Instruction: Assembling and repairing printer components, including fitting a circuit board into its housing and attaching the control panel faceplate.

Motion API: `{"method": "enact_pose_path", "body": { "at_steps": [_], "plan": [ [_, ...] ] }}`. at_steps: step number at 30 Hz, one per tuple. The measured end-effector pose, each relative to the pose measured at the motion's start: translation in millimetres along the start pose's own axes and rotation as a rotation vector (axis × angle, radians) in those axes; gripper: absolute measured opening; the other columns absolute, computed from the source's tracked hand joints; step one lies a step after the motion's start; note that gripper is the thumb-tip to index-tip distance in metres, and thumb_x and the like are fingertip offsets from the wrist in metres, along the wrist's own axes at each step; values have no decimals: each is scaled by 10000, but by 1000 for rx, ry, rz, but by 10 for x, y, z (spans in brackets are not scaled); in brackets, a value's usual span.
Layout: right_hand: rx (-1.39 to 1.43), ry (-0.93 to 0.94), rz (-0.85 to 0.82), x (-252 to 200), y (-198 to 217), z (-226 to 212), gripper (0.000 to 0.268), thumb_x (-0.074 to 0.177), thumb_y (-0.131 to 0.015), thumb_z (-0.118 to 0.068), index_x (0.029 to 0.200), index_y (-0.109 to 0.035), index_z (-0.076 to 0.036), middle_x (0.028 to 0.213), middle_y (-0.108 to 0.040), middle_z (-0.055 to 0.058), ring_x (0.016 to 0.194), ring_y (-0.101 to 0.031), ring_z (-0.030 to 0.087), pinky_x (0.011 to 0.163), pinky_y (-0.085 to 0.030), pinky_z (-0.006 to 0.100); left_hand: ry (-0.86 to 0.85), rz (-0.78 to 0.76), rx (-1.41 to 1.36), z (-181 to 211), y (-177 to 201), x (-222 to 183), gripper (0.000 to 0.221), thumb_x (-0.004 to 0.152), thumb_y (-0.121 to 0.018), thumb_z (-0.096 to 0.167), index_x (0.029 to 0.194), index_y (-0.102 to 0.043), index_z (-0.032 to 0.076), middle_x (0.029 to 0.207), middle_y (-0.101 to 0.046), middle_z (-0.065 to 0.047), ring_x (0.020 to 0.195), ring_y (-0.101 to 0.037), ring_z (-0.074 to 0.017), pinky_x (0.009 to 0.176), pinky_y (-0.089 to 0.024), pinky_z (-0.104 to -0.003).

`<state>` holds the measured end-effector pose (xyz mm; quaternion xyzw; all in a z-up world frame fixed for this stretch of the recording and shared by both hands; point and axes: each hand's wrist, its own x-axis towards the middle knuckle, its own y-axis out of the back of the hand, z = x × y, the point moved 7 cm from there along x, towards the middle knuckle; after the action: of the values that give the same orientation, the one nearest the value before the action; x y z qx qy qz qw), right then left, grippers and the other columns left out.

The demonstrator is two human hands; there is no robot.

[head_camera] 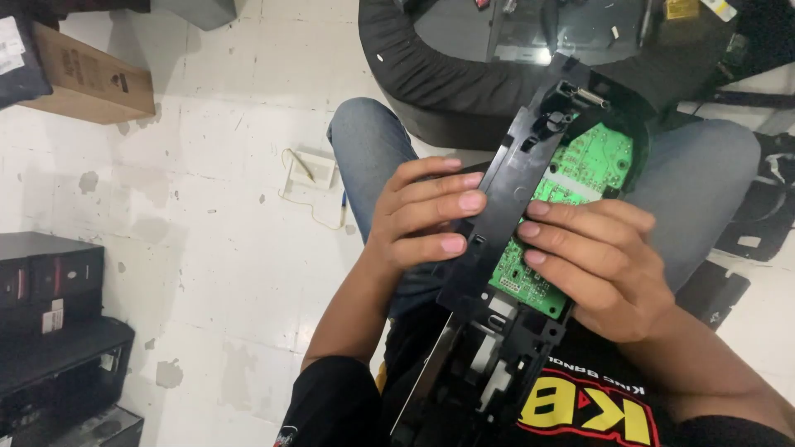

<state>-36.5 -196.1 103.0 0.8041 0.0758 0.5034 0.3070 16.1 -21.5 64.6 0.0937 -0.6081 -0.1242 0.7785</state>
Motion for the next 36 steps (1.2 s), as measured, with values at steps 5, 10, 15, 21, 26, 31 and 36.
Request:
{"method": "enact_pose_path", "body": {
  "at_steps": [5,10,15,21,26,31,36],
  "plan": [
    [-126,8,93,67,-105,161,45,1006,-634,42,1045,-650,28,1068,-730,226,1012,-735,424,883,-521,454,264,51,-29,-202,-202,-119,418,1130,-532,181,1512,-361,176,1481,-525,-149,1413,-551,-371,1233,-496,-528],
    [-294,118,335,-172,-363,563,359,1111,-525,-190,953,-791,-7,976,-774,182,901,-734,411,781,-464,441,545,212,-275,-66,-695,-1005,792,936,-742,220,1577,-297,80,1533,-471,-201,1454,-476,-369,1229,-436,-534],
    [-492,-56,193,-173,-702,629,230,1073,-586,-144,1086,-769,-5,1077,-747,132,930,-695,317,821,-449,410,1061,546,-287,-476,-1145,-1486,556,1016,-613,171,1477,-372,-26,1382,-543,-186,1299,-535,-328,1109,-427,-525],
    [-50,-219,-17,-184,-611,507,292,842,-812,30,1107,-730,121,1112,-722,293,955,-705,495,769,-578,505,1358,594,-182,-837,-850,-1751,400,980,-689,108,1333,-554,-24,1185,-681,-184,1107,-643,-247,913,-511,-441],
    [-201,-441,71,-391,-78,874,366,930,-869,-14,1212,-695,140,1201,-673,281,1054,-640,460,893,-535,502,1296,499,-365,-876,-693,-1297,540,992,-668,88,1477,-434,46,1005,-682,-78,876,-620,-108,725,-533,-319],
    [387,-1041,71,-941,-464,1409,611,877,-827,-109,1409,-564,36,1356,-615,186,1164,-570,245,987,-515,391,1293,372,-357,-875,-784,-1061,466,987,-656,115,1431,-517,93,887,-686,-80,771,-632,-125,640,-523,-311],
    [533,-1127,87,-912,-609,1344,255,921,-750,15,1167,-686,1,1004,-695,99,945,-590,134,794,-551,315,1374,287,-215,-817,-886,-1046,428,911,-742,183,1315,-618,118,935,-751,-106,813,-693,-159,657,-545,-346]
  ]
}}
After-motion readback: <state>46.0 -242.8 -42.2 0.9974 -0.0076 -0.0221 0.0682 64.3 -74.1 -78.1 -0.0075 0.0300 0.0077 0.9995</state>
